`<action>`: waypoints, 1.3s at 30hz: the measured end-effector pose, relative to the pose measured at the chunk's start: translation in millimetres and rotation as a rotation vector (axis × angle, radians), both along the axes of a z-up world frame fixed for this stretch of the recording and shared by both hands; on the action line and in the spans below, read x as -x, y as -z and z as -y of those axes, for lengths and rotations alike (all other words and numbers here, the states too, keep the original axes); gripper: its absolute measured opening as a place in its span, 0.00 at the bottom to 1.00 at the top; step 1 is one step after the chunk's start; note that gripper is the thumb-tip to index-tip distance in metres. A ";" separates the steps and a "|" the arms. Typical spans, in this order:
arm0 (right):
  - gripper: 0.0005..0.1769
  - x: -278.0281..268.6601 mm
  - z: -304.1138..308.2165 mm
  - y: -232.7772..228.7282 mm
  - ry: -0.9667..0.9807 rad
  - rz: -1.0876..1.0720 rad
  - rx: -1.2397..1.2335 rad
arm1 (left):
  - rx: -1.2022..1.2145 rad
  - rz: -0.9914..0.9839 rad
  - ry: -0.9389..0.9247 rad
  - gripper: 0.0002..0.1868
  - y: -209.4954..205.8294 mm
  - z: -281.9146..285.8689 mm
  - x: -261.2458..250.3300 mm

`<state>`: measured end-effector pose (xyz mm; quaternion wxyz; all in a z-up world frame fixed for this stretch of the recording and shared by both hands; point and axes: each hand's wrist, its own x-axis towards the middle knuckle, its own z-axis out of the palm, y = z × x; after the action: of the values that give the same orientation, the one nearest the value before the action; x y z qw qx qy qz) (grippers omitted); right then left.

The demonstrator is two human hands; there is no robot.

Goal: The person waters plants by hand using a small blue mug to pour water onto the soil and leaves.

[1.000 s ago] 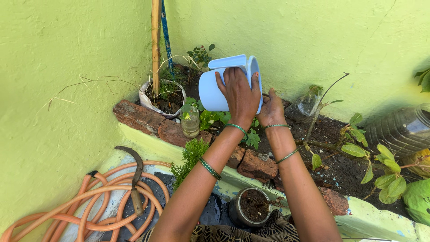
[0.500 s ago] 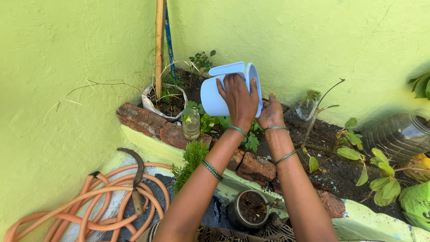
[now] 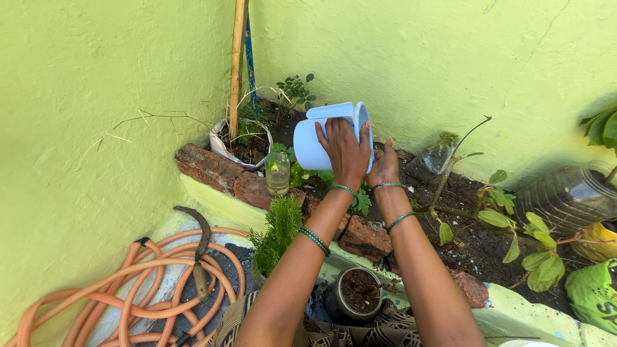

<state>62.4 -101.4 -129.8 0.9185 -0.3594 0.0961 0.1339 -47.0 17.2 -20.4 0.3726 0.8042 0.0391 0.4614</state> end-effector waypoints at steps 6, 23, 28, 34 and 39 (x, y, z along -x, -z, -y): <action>0.43 -11.1 10.6 30.8 0.082 0.045 -0.104 | 0.072 -0.017 0.048 0.29 15.8 0.3 0.3; 0.50 -36.5 -5.0 88.2 0.091 0.003 -0.134 | 0.045 -0.074 -0.038 0.32 45.1 -9.9 -2.8; 0.51 -36.6 -13.8 89.6 0.090 -0.015 -0.185 | 0.049 -0.099 -0.052 0.32 46.9 -14.7 -3.2; 0.51 -37.0 -8.7 77.8 0.083 0.003 -0.188 | 0.060 -0.079 -0.048 0.31 40.0 -11.5 -1.6; 0.51 -32.3 -3.5 63.1 0.084 -0.049 -0.162 | 0.057 -0.089 -0.033 0.31 36.5 -7.7 -2.0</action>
<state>94.6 -97.9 -192.9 0.9467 -0.2763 0.1225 0.1116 -45.1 24.9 -56.8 0.3858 0.8121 0.0819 0.4301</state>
